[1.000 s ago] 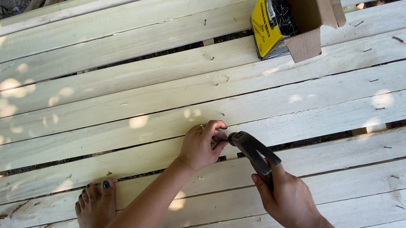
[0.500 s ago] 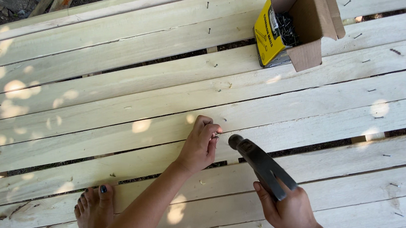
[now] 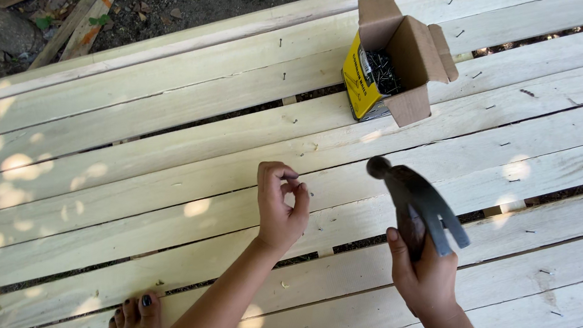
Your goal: The person hammers nails into a slatted wooden frame outdoors, taking nails one at a time from an open cardboard box and driving them into the slats with a claw hammer, working along the surface.
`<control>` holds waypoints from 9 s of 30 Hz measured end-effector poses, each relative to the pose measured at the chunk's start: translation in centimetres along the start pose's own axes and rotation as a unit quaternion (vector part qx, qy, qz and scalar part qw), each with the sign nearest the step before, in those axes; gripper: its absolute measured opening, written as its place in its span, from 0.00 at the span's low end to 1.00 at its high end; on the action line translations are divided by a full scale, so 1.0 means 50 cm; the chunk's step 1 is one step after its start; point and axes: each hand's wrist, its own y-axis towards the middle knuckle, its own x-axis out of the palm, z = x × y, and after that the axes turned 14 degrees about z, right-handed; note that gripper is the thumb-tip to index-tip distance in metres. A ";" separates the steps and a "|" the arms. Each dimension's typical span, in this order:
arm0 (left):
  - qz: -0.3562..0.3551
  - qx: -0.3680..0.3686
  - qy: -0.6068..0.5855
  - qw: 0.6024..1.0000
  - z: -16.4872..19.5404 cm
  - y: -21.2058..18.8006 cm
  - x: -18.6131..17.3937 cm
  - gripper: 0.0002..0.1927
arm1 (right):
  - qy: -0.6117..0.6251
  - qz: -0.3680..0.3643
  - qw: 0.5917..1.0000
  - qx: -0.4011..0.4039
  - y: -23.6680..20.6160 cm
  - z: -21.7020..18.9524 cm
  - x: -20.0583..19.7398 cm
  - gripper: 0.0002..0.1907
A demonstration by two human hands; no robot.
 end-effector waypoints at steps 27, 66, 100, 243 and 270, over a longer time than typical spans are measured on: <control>-0.495 -0.250 0.166 0.815 0.231 -0.046 0.215 0.19 | 0.272 0.477 0.723 0.420 -0.349 0.096 -0.207 0.09; -0.530 0.358 0.390 0.662 0.490 -0.318 0.041 0.07 | 0.292 0.386 0.783 0.390 -0.524 -0.317 -0.340 0.10; -0.446 0.102 0.055 0.887 0.571 -0.318 -0.053 0.07 | 0.215 0.269 0.862 0.372 -0.543 -0.322 -0.315 0.12; -0.543 0.311 0.395 0.673 0.376 -0.308 -0.074 0.12 | 0.331 0.269 0.808 0.408 -0.773 -0.409 -0.250 0.11; -0.339 0.191 0.080 0.918 0.245 -0.534 -0.493 0.05 | 0.212 0.116 0.863 0.443 -0.901 -0.321 -0.202 0.11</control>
